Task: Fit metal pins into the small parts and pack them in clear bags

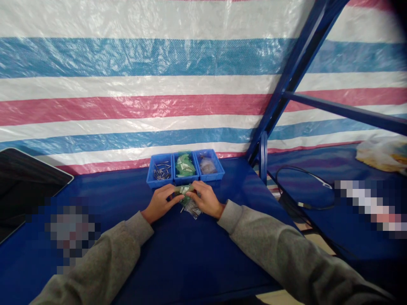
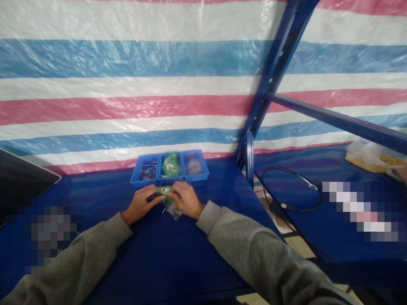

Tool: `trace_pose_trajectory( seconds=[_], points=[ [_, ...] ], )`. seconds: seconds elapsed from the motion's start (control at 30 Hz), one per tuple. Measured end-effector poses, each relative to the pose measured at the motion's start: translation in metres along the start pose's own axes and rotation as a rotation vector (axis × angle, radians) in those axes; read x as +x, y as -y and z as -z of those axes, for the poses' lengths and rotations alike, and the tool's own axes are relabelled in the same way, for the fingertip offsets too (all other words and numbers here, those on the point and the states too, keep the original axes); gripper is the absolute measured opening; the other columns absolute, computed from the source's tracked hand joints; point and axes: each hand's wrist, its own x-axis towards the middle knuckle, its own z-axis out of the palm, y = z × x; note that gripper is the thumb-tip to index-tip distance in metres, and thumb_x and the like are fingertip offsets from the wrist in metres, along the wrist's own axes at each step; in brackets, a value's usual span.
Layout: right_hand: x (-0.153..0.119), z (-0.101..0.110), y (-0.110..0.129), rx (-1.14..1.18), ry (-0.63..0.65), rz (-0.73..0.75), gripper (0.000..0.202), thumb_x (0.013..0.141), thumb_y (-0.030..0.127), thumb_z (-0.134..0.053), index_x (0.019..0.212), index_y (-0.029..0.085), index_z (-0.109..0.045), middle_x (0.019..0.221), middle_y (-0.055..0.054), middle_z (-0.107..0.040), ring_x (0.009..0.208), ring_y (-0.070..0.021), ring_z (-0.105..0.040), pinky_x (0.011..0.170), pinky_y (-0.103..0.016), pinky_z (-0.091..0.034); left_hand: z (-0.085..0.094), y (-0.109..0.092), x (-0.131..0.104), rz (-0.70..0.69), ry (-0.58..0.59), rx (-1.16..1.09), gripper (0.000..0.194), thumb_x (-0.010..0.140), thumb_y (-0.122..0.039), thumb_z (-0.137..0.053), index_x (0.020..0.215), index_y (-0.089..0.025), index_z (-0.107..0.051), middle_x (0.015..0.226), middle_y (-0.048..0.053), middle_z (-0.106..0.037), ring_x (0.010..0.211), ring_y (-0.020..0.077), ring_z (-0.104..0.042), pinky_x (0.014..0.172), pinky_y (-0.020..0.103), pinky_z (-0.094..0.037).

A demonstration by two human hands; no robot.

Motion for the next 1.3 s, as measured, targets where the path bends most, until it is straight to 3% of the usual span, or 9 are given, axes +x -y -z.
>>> trace_pose_trajectory(
  seconds=[0.2,0.4,0.6,0.83,0.93,1.1,1.3],
  points=[
    [0.0010,0.0013,0.0022,0.036,-0.001,0.009,0.020,0.089,0.032,-0.049,0.076,0.019,-0.057,0.071,-0.002,-0.055,0.068,-0.0151,-0.051,0.066,-0.027,-0.040,-0.0017,0.0009,-0.0001,-0.006,-0.027,0.044,0.026,0.087,-0.032,-0.050,0.071,-0.013,-0.058,0.066,0.002,-0.055,0.062,0.0107,-0.051,0.061,0.022,-0.042],
    [0.0016,0.0037,0.0048,0.087,-0.009,0.021,0.022,0.087,0.035,-0.052,0.101,0.019,-0.058,0.078,-0.003,-0.057,0.072,-0.0154,-0.052,0.068,-0.027,-0.042,-0.0002,0.0011,-0.0010,-0.033,0.001,0.038,0.026,0.088,-0.030,-0.049,0.072,-0.014,-0.061,0.064,0.002,-0.055,0.060,0.0105,-0.051,0.058,0.022,-0.041],
    [0.0000,0.0015,0.0047,0.099,-0.041,0.012,0.018,0.089,0.033,-0.047,0.086,0.019,-0.058,0.071,-0.002,-0.053,0.065,-0.0140,-0.051,0.064,-0.026,-0.041,-0.0001,0.0005,-0.0012,-0.028,-0.009,0.029,0.025,0.088,-0.029,-0.050,0.069,-0.014,-0.058,0.064,0.001,-0.054,0.062,0.0112,-0.051,0.061,0.022,-0.041],
    [0.0004,0.0030,0.0051,0.129,0.002,0.054,0.016,0.089,0.029,-0.047,0.085,0.018,-0.057,0.074,-0.002,-0.054,0.066,-0.0130,-0.050,0.063,-0.024,-0.041,0.0016,-0.0036,0.0002,0.018,-0.057,-0.043,0.016,0.090,-0.023,-0.046,0.097,-0.016,-0.059,0.088,0.004,-0.063,0.081,0.0132,-0.058,0.075,0.025,-0.045],
    [0.0015,0.0044,0.0060,0.153,0.018,0.088,0.014,0.087,0.030,-0.051,0.089,0.018,-0.057,0.081,-0.003,-0.056,0.071,-0.0138,-0.052,0.066,-0.025,-0.042,0.0015,-0.0029,-0.0002,0.000,-0.072,-0.062,0.015,0.089,-0.021,-0.048,0.096,-0.016,-0.061,0.087,0.004,-0.064,0.081,0.0129,-0.058,0.075,0.024,-0.046],
    [0.0010,0.0030,0.0059,0.130,0.004,0.075,0.016,0.089,0.030,-0.047,0.087,0.018,-0.057,0.073,-0.002,-0.053,0.066,-0.0133,-0.049,0.062,-0.025,-0.040,0.0001,-0.0018,-0.0021,-0.002,-0.102,-0.049,0.014,0.086,-0.023,-0.054,0.096,-0.017,-0.061,0.084,0.003,-0.064,0.075,0.0125,-0.059,0.072,0.024,-0.047],
    [-0.0023,0.0000,0.0014,0.132,-0.047,0.013,0.017,0.088,0.029,-0.050,0.076,0.018,-0.053,0.068,0.000,-0.050,0.062,-0.0121,-0.047,0.058,-0.023,-0.037,0.0003,-0.0024,-0.0028,0.086,-0.143,-0.047,0.031,0.080,-0.034,-0.061,0.104,-0.015,-0.057,0.095,0.006,-0.065,0.071,0.0127,-0.060,0.068,0.025,-0.050]
  ],
)
